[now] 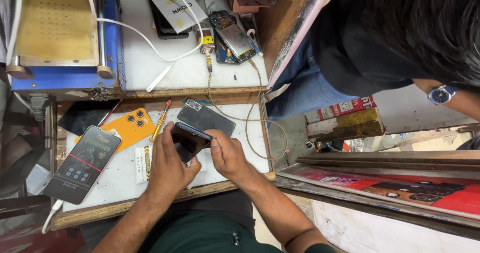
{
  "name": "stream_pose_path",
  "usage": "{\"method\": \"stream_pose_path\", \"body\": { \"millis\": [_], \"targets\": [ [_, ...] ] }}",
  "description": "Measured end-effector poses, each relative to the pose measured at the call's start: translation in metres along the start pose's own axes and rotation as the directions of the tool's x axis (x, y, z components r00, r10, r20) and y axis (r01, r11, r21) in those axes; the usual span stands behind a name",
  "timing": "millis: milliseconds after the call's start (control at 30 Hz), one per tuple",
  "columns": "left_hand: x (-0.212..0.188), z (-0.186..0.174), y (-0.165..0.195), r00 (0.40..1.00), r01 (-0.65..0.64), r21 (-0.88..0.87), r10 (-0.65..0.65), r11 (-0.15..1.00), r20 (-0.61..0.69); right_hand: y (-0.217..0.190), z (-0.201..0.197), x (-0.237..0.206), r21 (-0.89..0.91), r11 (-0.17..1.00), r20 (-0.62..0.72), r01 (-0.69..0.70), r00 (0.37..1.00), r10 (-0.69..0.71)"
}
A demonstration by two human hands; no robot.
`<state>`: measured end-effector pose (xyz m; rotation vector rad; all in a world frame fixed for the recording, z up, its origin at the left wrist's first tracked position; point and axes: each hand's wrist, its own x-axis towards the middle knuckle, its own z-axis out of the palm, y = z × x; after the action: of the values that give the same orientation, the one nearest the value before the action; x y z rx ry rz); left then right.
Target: The person uses a screwdriver to remove screws from a smartphone chassis, then separates the screen assembly from the frame and removes the battery. The person handles the phone, screwdriver, and internal components on a cluttered workbench.
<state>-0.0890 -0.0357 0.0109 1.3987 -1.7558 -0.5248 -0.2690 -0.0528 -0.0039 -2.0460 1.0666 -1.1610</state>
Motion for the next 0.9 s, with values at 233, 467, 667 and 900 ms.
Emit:
{"method": "stream_pose_path", "body": {
  "millis": [233,467,667,900],
  "targets": [
    [-0.001,-0.011,-0.016,0.986,-0.162,0.19,0.165,0.968,0.001,0.011,-0.028,0.002,-0.035,0.997,0.275,-0.068,0.958,0.076],
    [-0.001,-0.007,-0.021,0.979,-0.2,0.249,0.204,0.947,0.01,0.018,-0.04,0.007,-0.078,0.995,0.4,-0.064,0.912,0.09],
    [-0.003,-0.003,-0.023,0.975,-0.218,0.294,0.224,0.931,0.014,0.025,-0.05,0.009,-0.168,0.984,0.49,-0.062,0.861,0.138],
    [-0.005,-0.002,-0.025,0.965,-0.254,0.31,0.263,0.916,0.013,0.011,-0.06,0.024,-0.259,0.965,0.575,-0.027,0.799,0.176]
  ]
}}
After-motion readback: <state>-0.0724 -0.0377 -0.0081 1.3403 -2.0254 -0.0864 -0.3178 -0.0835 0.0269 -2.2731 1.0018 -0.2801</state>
